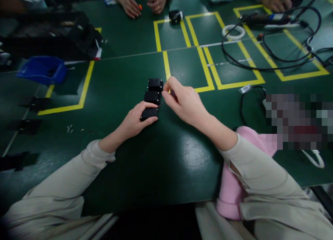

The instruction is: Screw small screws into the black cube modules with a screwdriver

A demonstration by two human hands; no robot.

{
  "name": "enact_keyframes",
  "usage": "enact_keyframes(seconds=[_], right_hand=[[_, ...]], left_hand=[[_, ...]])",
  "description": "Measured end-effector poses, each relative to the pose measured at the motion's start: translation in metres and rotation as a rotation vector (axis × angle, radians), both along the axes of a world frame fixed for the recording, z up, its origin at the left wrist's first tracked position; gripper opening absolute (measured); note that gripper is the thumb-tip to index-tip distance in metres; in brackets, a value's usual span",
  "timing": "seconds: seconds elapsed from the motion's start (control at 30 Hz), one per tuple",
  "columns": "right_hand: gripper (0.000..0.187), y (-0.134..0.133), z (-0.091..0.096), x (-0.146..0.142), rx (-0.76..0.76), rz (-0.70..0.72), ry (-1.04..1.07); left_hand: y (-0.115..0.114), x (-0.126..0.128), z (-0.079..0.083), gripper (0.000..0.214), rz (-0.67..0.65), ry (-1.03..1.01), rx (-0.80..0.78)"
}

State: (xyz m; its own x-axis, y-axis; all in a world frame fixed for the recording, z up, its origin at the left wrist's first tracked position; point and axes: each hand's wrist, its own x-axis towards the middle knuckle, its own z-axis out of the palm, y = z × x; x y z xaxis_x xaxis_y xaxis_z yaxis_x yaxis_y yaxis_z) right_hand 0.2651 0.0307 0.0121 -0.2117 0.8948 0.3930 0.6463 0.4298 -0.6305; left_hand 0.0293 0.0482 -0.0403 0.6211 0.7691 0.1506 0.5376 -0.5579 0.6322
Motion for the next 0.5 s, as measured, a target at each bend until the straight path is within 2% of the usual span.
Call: enact_keyframes(seconds=[0.07,0.2,0.3,0.43,0.5], right_hand=[[0.018,0.0001,0.001,0.0001,-0.001,0.003,0.001],[0.004,0.0007,-0.0007,-0.0001,-0.016,0.006,0.036],[0.014,0.001,-0.0027,-0.0001,-0.003,-0.007,0.043],[0.005,0.001,-0.0014,0.0006,-0.016,-0.014,0.015],[0.012,0.0009,-0.0003,0.0007,-0.045,-0.008,0.005]], left_hand=[[0.0001,0.0001,0.0002,0.04,-0.001,-0.003,0.001],[0.0003,0.0009,0.0014,0.039,-0.001,0.003,-0.009],[0.0004,0.0012,0.0018,0.039,0.003,0.006,-0.01],[-0.0002,0.0007,0.0006,0.039,-0.001,0.001,-0.005],[-0.0005,0.0006,0.0003,0.039,-0.002,0.001,-0.002]])
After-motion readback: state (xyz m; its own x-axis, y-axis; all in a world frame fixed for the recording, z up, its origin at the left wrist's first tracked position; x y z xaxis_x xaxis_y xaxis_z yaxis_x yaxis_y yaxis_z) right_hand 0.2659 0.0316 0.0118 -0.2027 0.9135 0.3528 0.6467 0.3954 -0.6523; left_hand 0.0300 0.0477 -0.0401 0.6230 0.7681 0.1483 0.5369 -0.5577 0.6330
